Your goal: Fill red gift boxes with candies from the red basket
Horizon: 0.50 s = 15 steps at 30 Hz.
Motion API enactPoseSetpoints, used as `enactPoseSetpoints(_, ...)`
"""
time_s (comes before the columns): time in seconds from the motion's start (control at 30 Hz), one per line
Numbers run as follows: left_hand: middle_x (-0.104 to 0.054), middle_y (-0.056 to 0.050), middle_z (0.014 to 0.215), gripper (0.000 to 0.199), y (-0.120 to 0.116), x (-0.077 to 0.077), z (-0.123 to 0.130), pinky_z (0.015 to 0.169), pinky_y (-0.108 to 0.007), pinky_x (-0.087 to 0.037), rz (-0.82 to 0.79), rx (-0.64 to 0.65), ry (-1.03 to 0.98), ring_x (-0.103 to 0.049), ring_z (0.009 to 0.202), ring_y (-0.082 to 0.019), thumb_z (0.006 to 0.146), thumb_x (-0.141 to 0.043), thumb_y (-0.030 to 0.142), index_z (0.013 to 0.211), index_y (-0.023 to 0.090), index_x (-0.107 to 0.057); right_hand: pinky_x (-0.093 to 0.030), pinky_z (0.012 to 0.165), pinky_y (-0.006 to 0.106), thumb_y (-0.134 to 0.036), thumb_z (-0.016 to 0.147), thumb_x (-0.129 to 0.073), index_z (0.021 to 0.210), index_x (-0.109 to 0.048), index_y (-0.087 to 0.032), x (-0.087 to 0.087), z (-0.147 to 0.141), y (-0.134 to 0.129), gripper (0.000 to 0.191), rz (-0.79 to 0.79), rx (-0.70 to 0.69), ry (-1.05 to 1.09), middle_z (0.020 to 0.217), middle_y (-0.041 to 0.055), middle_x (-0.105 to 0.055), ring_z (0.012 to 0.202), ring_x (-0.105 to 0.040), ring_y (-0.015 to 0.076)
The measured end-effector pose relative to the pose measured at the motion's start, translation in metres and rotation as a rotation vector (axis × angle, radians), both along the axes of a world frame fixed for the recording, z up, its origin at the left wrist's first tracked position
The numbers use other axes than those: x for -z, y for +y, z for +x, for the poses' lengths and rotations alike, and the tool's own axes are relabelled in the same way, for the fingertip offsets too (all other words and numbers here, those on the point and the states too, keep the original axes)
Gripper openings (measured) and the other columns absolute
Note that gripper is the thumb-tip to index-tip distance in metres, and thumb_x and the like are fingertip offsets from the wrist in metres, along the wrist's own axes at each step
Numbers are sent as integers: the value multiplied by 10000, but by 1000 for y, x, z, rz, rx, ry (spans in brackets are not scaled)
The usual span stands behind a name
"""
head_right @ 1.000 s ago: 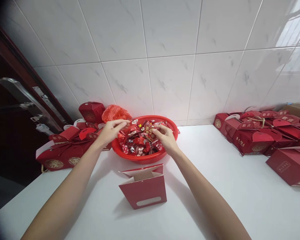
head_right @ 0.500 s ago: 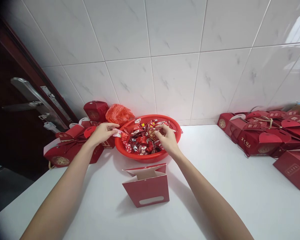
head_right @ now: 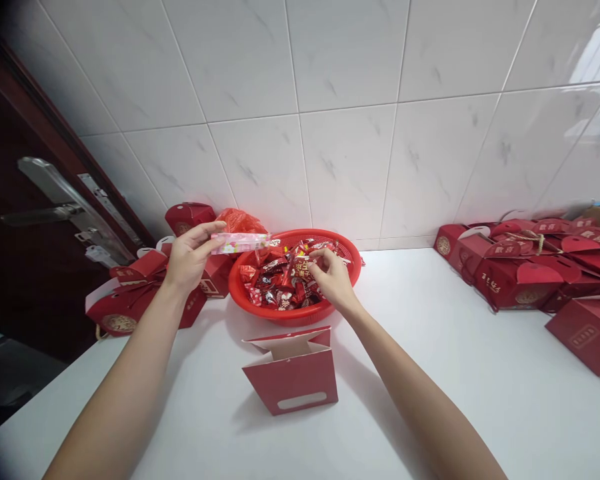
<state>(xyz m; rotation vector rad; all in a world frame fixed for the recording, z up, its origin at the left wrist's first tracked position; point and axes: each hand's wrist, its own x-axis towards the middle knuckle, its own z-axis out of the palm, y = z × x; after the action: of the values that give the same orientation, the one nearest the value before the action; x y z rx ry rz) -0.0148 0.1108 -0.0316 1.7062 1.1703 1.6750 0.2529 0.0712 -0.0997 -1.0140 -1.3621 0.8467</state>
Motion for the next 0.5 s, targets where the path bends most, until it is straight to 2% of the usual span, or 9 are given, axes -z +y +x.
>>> enactPoseSetpoints(0.2,-752,-101,1083,485,-1,6,20,880,-343,-580,50,35,-71,-699,999,-239,652,-770,379,1069,138,-715,-399,643,334,-374,792,-606,905,-616,-219,0,-1,0,192,-4,24,-13,640,-37,-493,643,-472,165)
enactPoseSetpoints(0.27,-754,-97,1092,476,1,11,27,899,-332,-576,94,-26,-60,-702,1004,-228,678,-755,379,1088,141,-708,-418,637,338,-382,786,-612,927,-603,-226,0,-2,0,211,-16,23,4,641,-38,-493,639,-484,170)
enactPoseSetpoints(0.4,-771,-90,1061,359,1,21,35,943,-326,-559,194,-234,32,-718,996,-215,793,-658,382,1062,152,-722,-468,635,347,-403,787,-623,1005,-569,-252,1,-3,-1,271,-7,58,83,738,-14,-555,679,-530,187)
enactPoseSetpoints(0.43,-778,-89,1042,327,-1,23,36,952,-330,-556,195,-227,92,-723,989,-218,807,-646,378,1027,154,-736,-479,645,352,-405,790,-622,1012,-566,-254,1,-4,0,274,2,72,92,774,-3,-572,698,-538,191)
enactPoseSetpoints(0.5,-794,-84,1005,275,-5,26,37,968,-342,-553,132,-109,259,-736,974,-234,804,-655,374,944,164,-765,-494,671,362,-404,795,-617,1010,-566,-252,2,-4,0,267,16,88,93,831,16,-591,730,-545,196)
